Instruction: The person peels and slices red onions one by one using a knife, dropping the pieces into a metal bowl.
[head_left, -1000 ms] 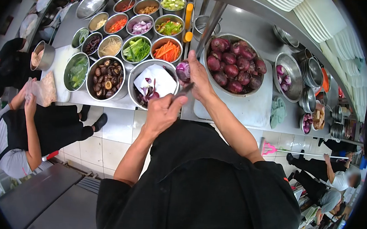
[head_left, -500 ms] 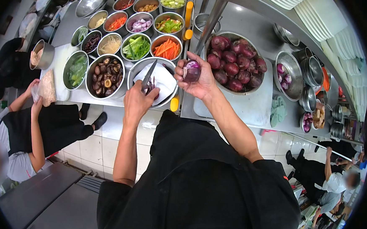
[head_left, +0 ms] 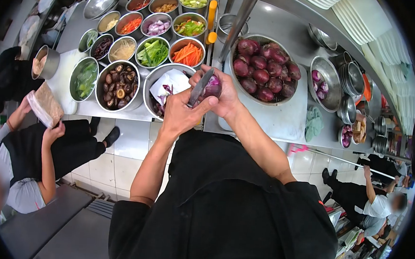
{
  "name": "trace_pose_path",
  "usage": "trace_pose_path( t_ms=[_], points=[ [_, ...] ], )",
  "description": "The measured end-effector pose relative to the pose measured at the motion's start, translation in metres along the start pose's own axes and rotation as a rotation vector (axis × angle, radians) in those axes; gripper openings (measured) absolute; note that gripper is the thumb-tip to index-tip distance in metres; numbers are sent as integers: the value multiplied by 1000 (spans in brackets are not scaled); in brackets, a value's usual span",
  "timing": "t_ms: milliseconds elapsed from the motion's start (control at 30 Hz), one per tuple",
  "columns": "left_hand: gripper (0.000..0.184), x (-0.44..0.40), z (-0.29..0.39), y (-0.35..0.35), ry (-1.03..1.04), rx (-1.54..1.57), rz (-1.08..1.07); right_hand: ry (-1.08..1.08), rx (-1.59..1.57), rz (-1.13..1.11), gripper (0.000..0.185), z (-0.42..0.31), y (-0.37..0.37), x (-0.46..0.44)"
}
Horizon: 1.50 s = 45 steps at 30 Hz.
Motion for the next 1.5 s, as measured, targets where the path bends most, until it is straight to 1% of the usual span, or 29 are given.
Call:
trace_pose_path(
  t_ms=[167, 267, 333, 500, 667, 733, 867, 967, 1067, 1133, 1167, 1233, 1267, 1300, 1333, 1367, 1400, 1433, 1500],
  points=[
    [51, 2, 7, 0, 2, -2, 7, 2, 39, 20, 38, 2, 4, 2],
    [50, 3, 8, -1, -32, 9, -8, 5, 89, 18, 38, 2, 5, 3],
    [51, 3, 9, 0, -8, 7, 10, -15, 136, 33, 37, 2, 7, 5],
    [58, 0, -3, 0, -48, 12, -27, -77, 232, 83, 35, 2, 5, 6],
    [63, 0, 3, 2, -36, 64, 34, -153, 245, 189, 34, -1, 2, 8],
    [62, 0, 2, 4, -8, 87, 92, -158, 247, 250, 34, -5, 6, 11],
    [58, 0, -5, 5, 24, 66, 185, -207, 248, 293, 36, -5, -5, 5],
    [54, 1, -2, 5, 113, -4, 259, -227, 257, 321, 39, -4, -5, 5],
    [51, 3, -4, 7, 131, 24, 290, -257, 294, 346, 43, -4, -4, 6],
    [49, 7, 0, 10, 182, -36, 283, -278, 315, 373, 46, -6, 0, 8],
    [49, 10, 3, 12, 208, -67, 279, -259, 284, 410, 47, -7, 2, 9],
    [48, 15, 10, 20, 259, -6, 277, -220, 220, 485, 49, -10, 5, 9],
    [48, 16, 12, 21, 286, 23, 281, -201, 200, 438, 49, -9, 4, 7],
    [48, 13, 8, 17, 195, 43, 261, -180, 181, 394, 50, -7, -2, 7],
    [48, 13, 8, 11, 173, 94, 258, -162, 158, 353, 50, -7, -7, 7],
    [49, 13, 11, 5, 153, 144, 250, -122, 197, 251, 54, -7, -8, 7],
    [50, 13, 12, -2, 131, 193, 242, -115, 194, 248, 54, -6, -9, 7],
    [52, 10, 4, -5, 72, 133, 201, -107, 191, 244, 53, -4, -8, 6],
    [54, 4, -1, -3, 111, 56, 213, -93, 210, 263, 53, -1, -2, 6]
  ],
)
Point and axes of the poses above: each hand's wrist, its own x-axis away from the middle knuckle, its own y-axis out of the palm, z = x × y, the point moved 4 cm from there along -x, towards the middle knuckle
